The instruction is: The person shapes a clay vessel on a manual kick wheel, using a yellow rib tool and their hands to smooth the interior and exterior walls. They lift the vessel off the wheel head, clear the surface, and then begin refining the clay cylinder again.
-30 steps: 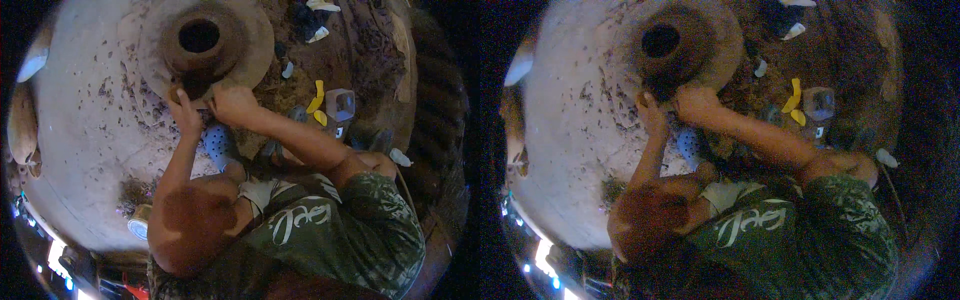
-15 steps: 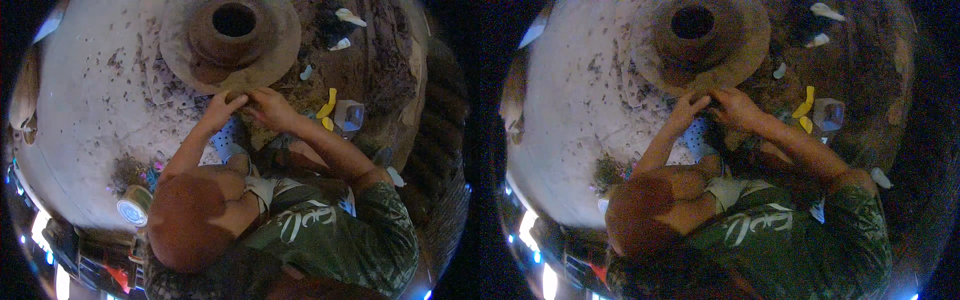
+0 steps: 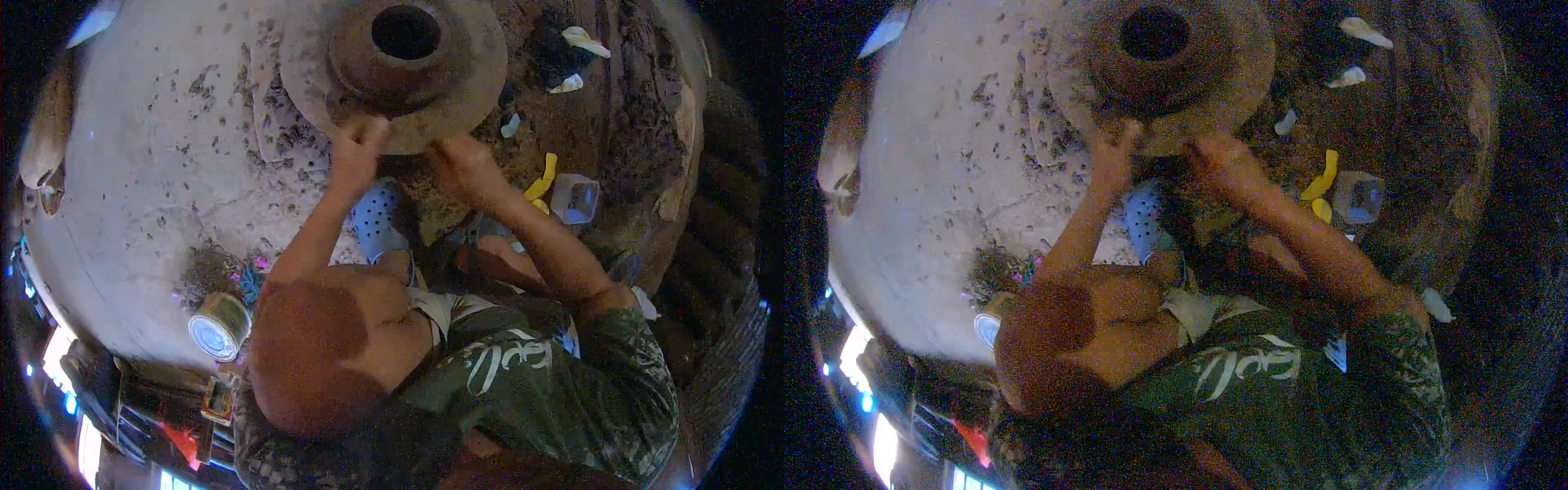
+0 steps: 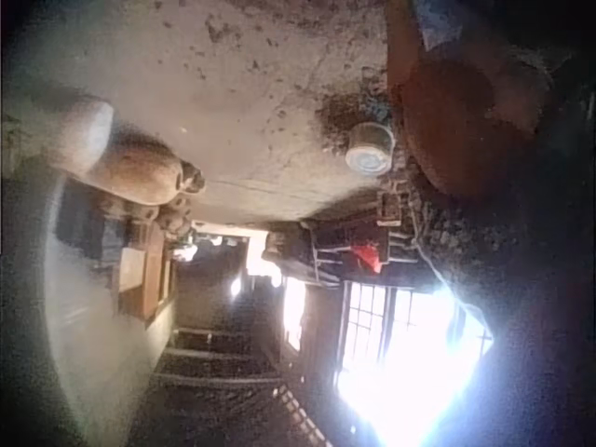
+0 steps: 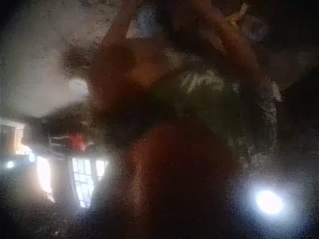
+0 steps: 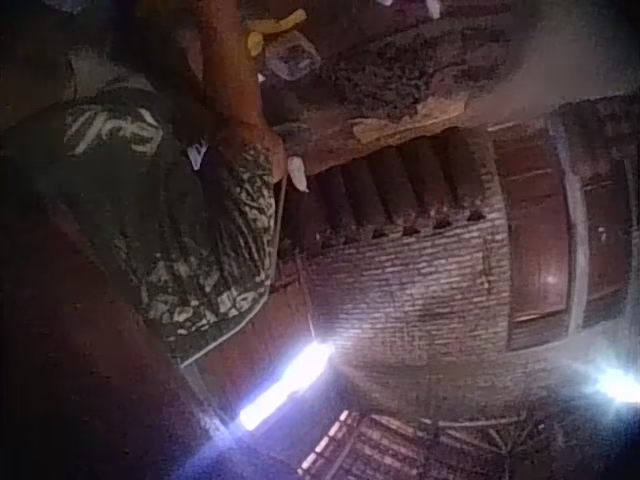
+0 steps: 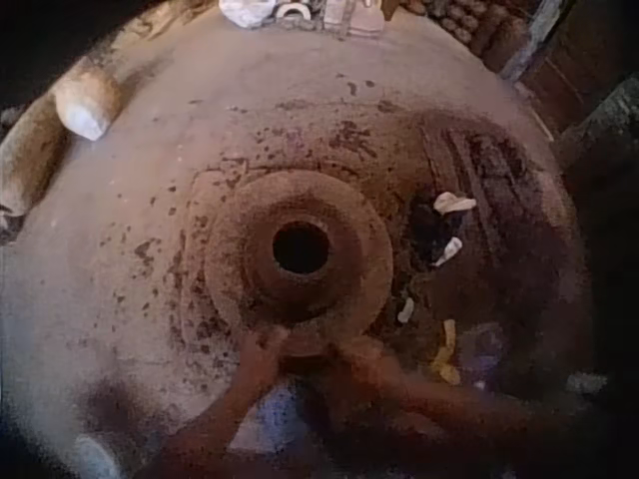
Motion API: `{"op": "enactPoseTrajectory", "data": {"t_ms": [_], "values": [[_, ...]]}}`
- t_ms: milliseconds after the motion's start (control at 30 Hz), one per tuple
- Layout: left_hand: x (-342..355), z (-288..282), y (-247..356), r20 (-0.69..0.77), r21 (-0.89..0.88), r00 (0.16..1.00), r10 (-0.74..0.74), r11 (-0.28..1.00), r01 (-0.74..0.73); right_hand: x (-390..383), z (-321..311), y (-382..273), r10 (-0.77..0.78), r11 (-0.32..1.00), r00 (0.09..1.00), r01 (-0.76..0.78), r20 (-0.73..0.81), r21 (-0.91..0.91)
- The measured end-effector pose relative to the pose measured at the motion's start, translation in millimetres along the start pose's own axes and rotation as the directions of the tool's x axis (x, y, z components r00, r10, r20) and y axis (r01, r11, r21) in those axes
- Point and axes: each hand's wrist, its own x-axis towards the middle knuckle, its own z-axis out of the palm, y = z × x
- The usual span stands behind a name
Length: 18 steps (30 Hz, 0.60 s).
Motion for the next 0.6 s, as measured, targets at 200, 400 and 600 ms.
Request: {"op": "enactPoseTrajectory", "data": {"t_ms": [200,400,600], "values": [[42.8,-29.5,-17.0,-0.042,0.847,0.798,0.602,0.445,-0.291,-6.9,-10.5,18.8,0.367,0.902,0.929,-0.341,-0.052,0.264],[-58.2,43.0,-8.3,0.462,0.206,0.832,0.309,0.874,-0.439,-3.7,-18.0,23.5,0.495,0.778,0.865,-0.398,-0.083,0.486],[-7.6,4.6,-23.2,-0.013,0.755,0.742,0.67,0.493,-0.433,-3.5,-15.7,21.0,0.383,0.883,0.911,-0.313,-0.151,0.35]]}}
